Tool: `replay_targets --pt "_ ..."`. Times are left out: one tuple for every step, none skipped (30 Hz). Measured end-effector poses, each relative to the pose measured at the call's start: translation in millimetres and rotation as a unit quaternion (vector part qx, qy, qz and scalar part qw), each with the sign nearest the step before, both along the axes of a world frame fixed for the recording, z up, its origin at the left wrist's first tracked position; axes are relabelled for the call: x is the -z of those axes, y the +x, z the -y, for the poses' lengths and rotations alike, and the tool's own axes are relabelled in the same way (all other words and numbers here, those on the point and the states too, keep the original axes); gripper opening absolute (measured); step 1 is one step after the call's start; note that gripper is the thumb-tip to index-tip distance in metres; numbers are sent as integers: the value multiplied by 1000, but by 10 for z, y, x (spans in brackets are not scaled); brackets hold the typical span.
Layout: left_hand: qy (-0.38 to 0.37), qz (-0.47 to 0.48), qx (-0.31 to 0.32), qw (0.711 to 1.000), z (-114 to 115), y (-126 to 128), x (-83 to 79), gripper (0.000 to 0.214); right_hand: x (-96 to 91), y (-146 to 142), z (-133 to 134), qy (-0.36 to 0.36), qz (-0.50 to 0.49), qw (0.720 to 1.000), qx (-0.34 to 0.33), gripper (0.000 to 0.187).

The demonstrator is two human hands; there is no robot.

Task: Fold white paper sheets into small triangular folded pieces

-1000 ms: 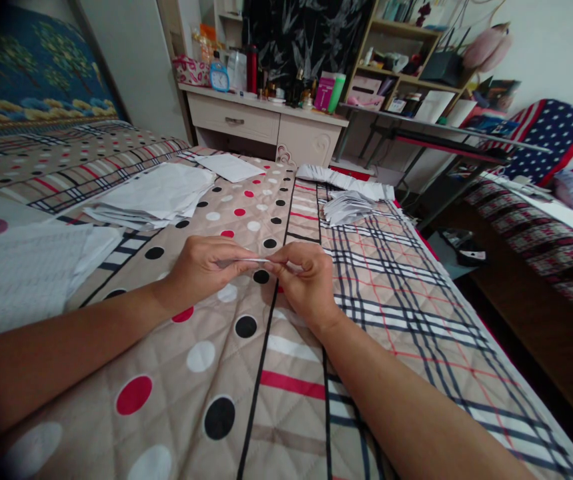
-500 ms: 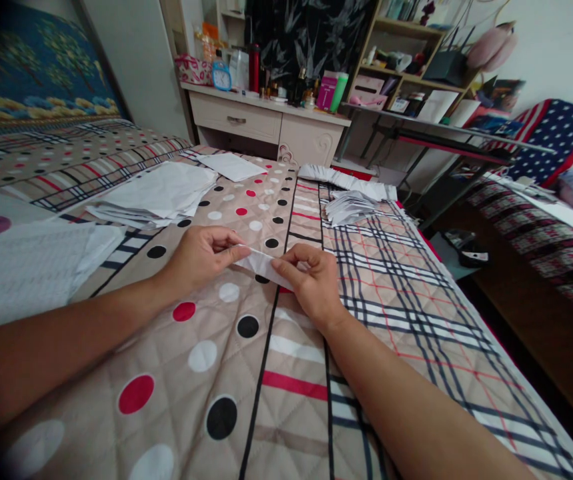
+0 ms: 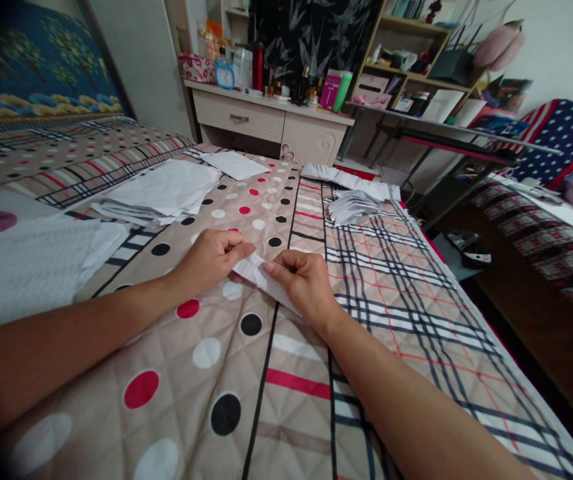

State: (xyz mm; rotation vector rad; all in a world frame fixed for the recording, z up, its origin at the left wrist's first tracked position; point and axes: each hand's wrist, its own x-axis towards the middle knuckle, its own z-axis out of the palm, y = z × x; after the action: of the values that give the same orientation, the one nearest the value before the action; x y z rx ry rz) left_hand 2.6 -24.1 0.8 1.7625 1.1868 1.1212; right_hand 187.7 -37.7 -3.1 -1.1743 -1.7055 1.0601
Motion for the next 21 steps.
replay_targets --pt "-28 28 -2 999 -6 2 2 31 6 -5 1 -14 -18 1000 4 33" --pt "-54 61 -1 997 -15 4 7 30 12 -9 0 -20 -31 999 11 33" --pt "-76 96 3 993 -26 5 15 29 18 -12 -3 -16 -40 999 19 33" --pt "-93 130 8 987 -37 6 25 30 25 -15 -6 -5 -42 999 27 32" --pt "-105 163 15 981 -47 8 36 32 31 -17 -9 9 -41 999 33 31" --pt "-113 192 21 975 -56 12 49 36 36 -21 -11 22 -41 998 37 29" --pt "-122 218 29 968 -63 18 60 40 41 -25 -13 31 -44 998 40 27" --pt "-130 241 36 961 -68 26 70 45 46 -31 -14 35 -53 997 42 26" --pt "-137 257 42 956 -69 34 78 49 49 -38 -14 33 -69 996 44 25" --pt "-142 269 46 951 -68 43 84 52 52 -45 -12 26 -89 995 44 24" --pt "-147 273 50 949 -65 52 88 53 54 -53 -10 18 -109 993 45 24" --pt "-150 268 55 950 -59 59 90 51 54 -60 -8 8 -124 991 43 25" --pt "-151 254 61 953 -53 64 92 46 55 -66 -7 -2 -133 990 39 26" --pt "-151 235 66 958 -45 67 94 39 55 -70 -6 -12 -136 990 33 26" --pt "-151 212 72 963 -37 69 97 32 57 -73 -8 -19 -134 991 24 26" --pt "-151 184 78 968 -30 69 99 25 60 -74 -11 -20 -127 992 14 26" --pt "-148 152 83 974 -24 67 101 20 64 -75 -17 -19 -118 993 4 26" --pt "-141 116 86 980 -20 65 102 15 68 -76 -24 -16 -107 994 -4 27" --pt "-127 74 88 985 -17 62 100 14 73 -77 -32 -13 -97 995 -9 28" --pt "-108 30 88 990 -16 59 96 17 76 -78 -39 -12 -87 996 -11 30" --pt "-86 -13 89 992 -15 56 89 22 76 -79 -44 -13 -81 997 -11 31"
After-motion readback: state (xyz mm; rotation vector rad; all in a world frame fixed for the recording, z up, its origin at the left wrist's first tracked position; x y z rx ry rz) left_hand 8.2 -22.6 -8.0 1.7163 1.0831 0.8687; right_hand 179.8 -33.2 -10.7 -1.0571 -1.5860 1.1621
